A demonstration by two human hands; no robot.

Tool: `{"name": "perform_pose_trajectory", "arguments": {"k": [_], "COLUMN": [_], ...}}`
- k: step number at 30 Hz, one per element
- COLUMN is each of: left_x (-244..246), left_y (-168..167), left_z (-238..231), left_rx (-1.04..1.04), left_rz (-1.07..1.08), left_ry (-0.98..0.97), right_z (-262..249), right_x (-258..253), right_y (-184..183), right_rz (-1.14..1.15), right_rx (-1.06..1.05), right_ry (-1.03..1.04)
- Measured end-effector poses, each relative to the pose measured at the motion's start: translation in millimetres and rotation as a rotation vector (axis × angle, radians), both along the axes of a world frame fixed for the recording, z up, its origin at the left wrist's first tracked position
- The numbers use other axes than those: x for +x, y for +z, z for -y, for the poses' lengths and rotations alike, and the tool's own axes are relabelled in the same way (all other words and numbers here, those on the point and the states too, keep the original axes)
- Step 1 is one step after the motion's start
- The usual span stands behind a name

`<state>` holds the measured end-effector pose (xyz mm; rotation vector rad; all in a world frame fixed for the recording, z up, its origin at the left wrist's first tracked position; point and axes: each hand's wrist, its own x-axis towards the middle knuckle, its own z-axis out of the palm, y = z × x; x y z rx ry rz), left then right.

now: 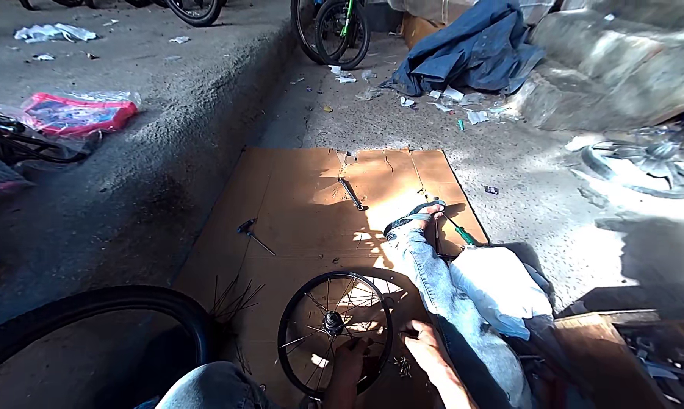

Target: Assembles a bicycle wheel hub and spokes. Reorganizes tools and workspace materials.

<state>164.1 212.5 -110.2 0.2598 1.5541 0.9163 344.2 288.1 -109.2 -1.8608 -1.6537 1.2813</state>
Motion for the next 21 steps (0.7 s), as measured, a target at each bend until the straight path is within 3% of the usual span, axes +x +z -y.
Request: {"name": "perform_pose_trajectory", "arguments": {"k": [5, 15, 21], "left_x": [2, 14, 14], "left_y": [5, -12, -13], "left_z": [-4, -6, -10], "left_rx": [-0.025, -0.006, 0.001], "left_rz": [0.097, -0.114, -0.085], "left_ry": [0.065, -0.003, -0.010], "right_z": [17, 26, 25], "right_x": [2, -1, -1], "right_y": [21, 3, -4], "right_rz": [-0.110, 0.099, 0.034], "right_rx": [0.023, -0.039, -0.019], "right_ry": [0.015, 0.046, 0.059]}}
